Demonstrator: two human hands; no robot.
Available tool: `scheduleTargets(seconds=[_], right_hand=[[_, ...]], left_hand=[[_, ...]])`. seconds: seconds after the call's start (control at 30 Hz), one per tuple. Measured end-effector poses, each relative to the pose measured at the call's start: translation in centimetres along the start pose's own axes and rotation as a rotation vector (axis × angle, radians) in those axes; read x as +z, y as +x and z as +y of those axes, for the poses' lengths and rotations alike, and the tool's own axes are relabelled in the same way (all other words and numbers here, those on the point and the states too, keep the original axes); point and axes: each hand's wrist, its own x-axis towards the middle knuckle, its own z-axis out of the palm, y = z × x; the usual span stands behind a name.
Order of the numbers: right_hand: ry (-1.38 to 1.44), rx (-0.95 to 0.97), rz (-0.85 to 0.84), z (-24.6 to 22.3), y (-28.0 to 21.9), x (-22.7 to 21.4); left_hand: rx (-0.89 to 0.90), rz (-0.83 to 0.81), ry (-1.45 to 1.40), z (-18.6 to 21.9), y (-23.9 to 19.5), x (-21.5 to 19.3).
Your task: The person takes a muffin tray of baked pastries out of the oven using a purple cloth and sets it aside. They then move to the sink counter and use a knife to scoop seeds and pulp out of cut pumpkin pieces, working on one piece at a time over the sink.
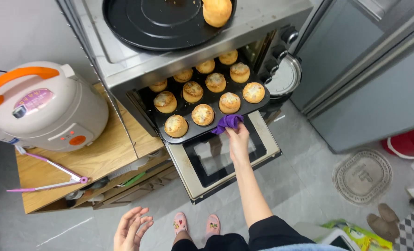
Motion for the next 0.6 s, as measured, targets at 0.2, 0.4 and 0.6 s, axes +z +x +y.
scheduleTargets(seconds=[0.2, 0.4, 0.6], right_hand=[[0.005, -0.019, -0.040, -2.4, 2.1, 2.2], [0.039, -0.029, -0.045, -1.7, 5.3, 3.1], [0.033, 0.055, 0.001, 1.6, 7.5, 2.0]], left_hand=[[-0.080, 0.084, 0.025, 1.3, -0.3, 1.4], [-0.064, 0.078, 0.003, 0.3, -0.3, 0.2], [-0.002, 0.041, -0.046, -0.5, -0.7, -0.8]])
